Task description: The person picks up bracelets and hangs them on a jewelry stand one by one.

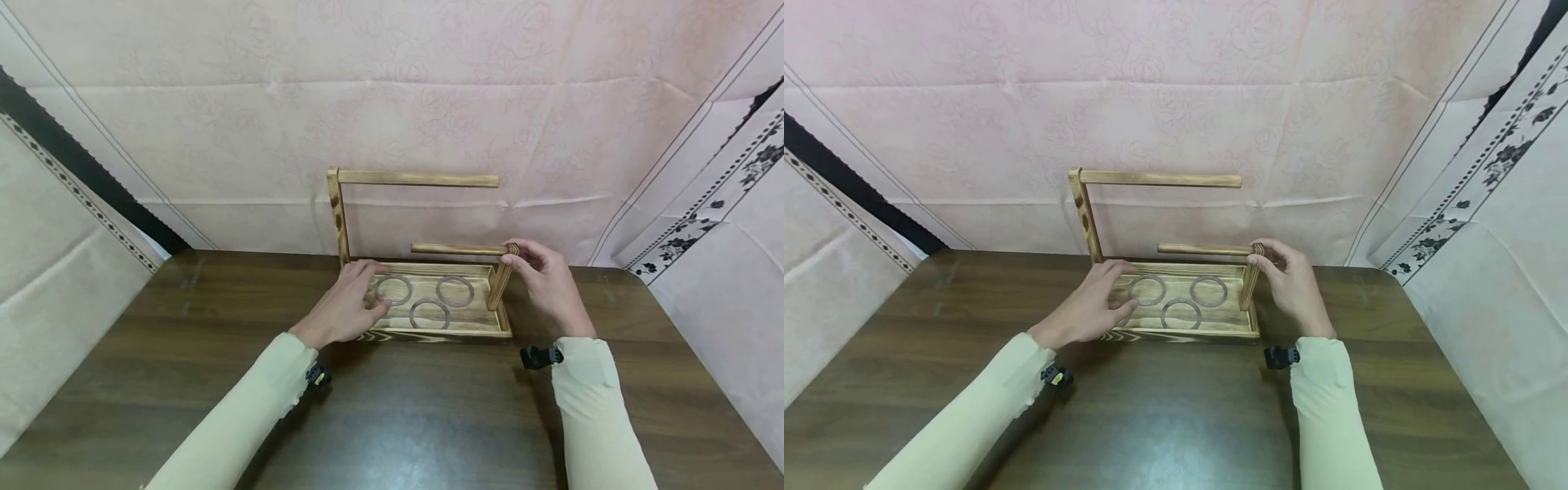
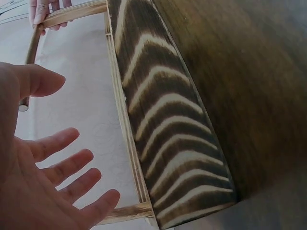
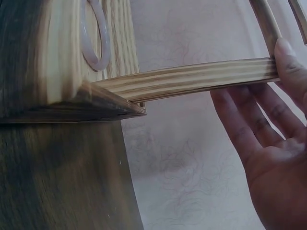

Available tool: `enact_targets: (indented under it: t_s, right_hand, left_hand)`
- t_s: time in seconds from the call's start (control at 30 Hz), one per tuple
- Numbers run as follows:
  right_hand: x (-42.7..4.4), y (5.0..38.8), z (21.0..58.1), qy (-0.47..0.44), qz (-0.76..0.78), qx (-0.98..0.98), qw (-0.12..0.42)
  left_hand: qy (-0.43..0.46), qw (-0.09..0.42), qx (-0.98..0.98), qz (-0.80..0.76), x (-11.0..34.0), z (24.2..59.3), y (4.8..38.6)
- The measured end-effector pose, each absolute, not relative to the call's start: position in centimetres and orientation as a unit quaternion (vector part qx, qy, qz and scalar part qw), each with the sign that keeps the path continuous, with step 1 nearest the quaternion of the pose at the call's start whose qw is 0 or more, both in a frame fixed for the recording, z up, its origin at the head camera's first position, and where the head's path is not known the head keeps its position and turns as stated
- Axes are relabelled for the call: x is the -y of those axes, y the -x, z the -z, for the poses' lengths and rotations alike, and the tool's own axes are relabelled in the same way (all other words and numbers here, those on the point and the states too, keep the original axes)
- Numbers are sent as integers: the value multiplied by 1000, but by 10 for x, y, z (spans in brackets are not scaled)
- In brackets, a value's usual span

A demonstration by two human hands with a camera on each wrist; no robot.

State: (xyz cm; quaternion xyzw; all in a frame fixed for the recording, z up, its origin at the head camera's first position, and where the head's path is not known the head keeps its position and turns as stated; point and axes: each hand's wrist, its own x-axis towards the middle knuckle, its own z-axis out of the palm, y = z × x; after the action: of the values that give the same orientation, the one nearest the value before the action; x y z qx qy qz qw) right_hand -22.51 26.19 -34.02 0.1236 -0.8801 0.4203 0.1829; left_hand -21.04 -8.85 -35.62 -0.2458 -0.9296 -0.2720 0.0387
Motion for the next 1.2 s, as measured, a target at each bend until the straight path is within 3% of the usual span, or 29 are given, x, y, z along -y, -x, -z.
enact_targets:
  t_s: [1.2]
  right_hand:
    - [-265,223,337,-115,-411,889,164]
  left_hand:
    - [310,-18,932,190,62,348,236]
